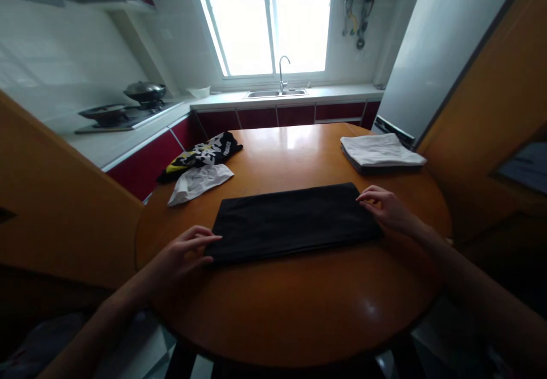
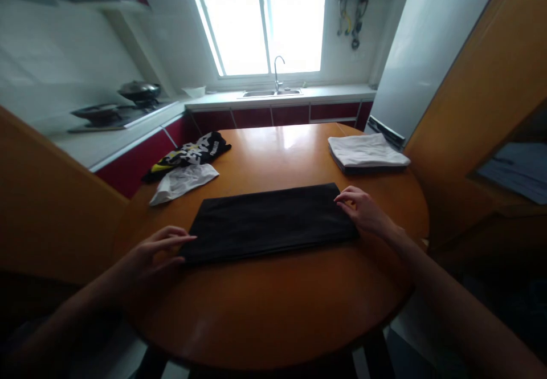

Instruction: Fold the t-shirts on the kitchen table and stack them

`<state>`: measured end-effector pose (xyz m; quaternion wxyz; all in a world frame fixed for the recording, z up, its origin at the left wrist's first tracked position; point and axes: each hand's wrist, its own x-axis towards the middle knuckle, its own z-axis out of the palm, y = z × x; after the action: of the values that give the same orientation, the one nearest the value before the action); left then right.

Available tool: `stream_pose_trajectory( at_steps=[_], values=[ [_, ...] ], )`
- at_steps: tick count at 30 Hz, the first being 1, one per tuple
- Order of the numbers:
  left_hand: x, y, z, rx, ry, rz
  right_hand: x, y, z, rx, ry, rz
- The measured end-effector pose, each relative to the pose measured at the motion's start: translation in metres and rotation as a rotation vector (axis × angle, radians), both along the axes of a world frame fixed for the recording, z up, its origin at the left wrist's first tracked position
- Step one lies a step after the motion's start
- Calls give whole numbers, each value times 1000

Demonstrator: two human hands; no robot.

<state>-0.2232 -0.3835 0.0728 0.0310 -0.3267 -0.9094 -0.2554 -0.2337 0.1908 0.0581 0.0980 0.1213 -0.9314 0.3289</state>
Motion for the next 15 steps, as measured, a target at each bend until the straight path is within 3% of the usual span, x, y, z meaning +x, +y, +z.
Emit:
stream_pose_trajectory(
  at_steps=[3,6,10,15],
  values=[
    [12,-16,-13,-15,-62,-50,31,12,4,-5,-103,132],
    [22,-17,-15,9,-64,-28,51,20,-2,13,-142,216],
    [31,-6,-3,80,11,34,59,29,-11,-6,-135,213],
    [37,2,9,114,77,99,59,34,-10,-33,-46,204]
  ],
)
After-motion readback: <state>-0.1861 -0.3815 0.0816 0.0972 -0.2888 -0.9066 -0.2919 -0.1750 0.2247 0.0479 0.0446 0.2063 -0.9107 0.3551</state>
